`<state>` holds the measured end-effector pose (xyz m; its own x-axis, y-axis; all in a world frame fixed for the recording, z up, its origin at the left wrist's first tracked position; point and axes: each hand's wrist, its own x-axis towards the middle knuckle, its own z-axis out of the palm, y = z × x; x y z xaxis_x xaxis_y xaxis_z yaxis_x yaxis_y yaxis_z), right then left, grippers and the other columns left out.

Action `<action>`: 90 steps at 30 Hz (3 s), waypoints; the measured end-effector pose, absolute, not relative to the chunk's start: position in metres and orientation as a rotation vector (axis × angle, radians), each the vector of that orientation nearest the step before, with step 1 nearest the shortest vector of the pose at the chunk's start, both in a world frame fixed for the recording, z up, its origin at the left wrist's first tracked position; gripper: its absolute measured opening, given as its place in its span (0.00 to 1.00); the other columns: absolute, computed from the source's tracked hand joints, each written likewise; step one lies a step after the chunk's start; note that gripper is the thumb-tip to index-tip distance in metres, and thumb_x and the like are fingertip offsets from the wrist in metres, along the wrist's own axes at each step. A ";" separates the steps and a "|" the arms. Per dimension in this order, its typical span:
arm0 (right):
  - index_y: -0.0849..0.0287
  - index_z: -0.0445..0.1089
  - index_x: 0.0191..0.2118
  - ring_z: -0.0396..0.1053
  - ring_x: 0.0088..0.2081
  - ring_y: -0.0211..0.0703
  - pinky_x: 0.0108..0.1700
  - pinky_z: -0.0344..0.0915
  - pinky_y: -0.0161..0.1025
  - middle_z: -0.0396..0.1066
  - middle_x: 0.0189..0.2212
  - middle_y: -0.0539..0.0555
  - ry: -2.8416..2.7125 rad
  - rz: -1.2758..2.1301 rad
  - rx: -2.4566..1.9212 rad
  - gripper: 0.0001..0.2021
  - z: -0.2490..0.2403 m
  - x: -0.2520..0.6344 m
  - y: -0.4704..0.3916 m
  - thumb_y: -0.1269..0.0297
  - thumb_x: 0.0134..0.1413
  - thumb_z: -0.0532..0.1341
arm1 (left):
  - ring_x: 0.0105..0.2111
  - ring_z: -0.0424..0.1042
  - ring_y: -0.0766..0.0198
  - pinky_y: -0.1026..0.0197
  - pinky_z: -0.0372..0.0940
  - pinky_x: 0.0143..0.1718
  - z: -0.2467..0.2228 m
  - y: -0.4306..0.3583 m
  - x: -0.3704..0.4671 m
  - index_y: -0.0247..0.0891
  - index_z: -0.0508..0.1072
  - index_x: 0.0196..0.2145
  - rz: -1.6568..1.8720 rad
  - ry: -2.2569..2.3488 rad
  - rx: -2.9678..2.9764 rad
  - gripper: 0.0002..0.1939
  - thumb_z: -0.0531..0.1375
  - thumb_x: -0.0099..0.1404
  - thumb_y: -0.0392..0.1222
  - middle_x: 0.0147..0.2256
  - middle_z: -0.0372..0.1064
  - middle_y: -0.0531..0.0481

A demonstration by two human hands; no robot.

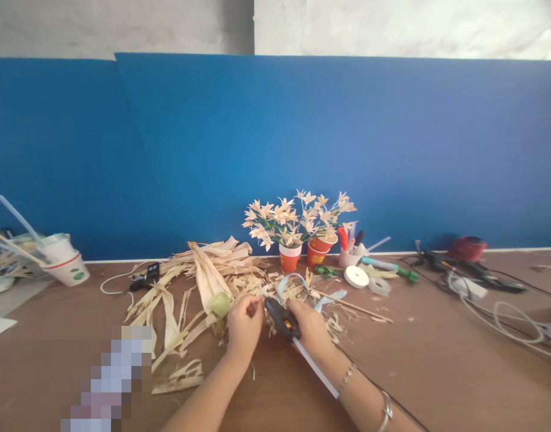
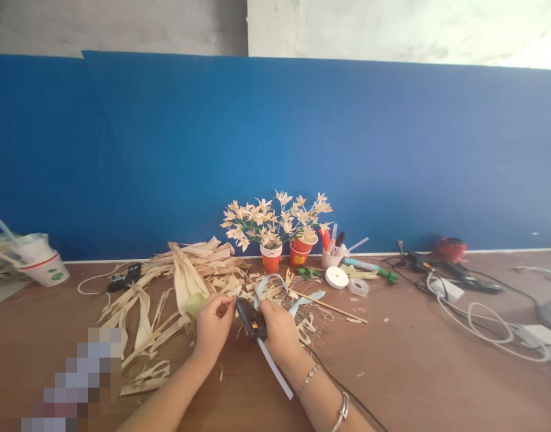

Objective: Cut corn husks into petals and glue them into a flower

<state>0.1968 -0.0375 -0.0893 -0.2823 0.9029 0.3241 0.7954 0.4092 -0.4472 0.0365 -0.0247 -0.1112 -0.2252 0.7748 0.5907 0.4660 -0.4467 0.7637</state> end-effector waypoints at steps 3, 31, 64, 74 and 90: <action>0.57 0.57 0.26 0.61 0.26 0.39 0.27 0.50 0.31 0.63 0.24 0.49 -2.140 0.275 -1.450 0.03 -0.089 0.197 -0.037 0.70 0.43 0.54 | 0.24 0.64 0.66 0.64 0.59 0.26 -0.113 -0.025 0.036 0.37 0.70 0.24 1.729 1.486 1.809 0.07 0.57 0.59 0.35 0.24 0.64 0.52; 0.57 0.58 0.26 0.61 0.26 0.39 0.28 0.49 0.32 0.64 0.24 0.50 -2.146 0.283 -1.458 0.03 -0.092 0.198 -0.037 0.70 0.42 0.55 | 0.23 0.64 0.67 0.65 0.60 0.25 -0.112 -0.025 0.036 0.36 0.70 0.25 1.736 1.486 1.866 0.07 0.56 0.60 0.34 0.24 0.64 0.52; 0.57 0.58 0.26 0.61 0.26 0.39 0.27 0.49 0.32 0.63 0.24 0.49 -2.148 0.278 -1.458 0.04 -0.090 0.197 -0.037 0.71 0.40 0.55 | 0.23 0.64 0.66 0.65 0.60 0.25 -0.111 -0.026 0.036 0.37 0.70 0.24 1.740 1.484 1.838 0.07 0.57 0.59 0.34 0.24 0.65 0.52; 0.57 0.60 0.27 0.63 0.27 0.40 0.28 0.50 0.32 0.66 0.25 0.50 -2.129 0.265 -1.435 0.03 -0.088 0.199 -0.038 0.69 0.41 0.56 | 0.25 0.66 0.65 0.64 0.62 0.27 -0.110 -0.026 0.036 0.37 0.71 0.26 1.725 1.456 1.773 0.07 0.56 0.60 0.37 0.26 0.66 0.50; 0.57 0.62 0.30 0.63 0.27 0.40 0.29 0.51 0.33 0.68 0.26 0.50 -2.287 0.431 -1.379 0.06 -0.052 0.238 -0.040 0.70 0.42 0.59 | 0.23 0.71 0.61 0.61 0.66 0.25 -0.120 -0.020 0.033 0.37 0.73 0.27 1.481 1.366 1.509 0.07 0.58 0.57 0.42 0.22 0.71 0.50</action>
<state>0.2379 -0.0403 -0.0522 -0.4111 0.8888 0.2022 0.7541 0.4563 -0.4723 0.0325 -0.0195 -0.1199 -0.1603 0.9333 0.3212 0.2448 -0.2777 0.9290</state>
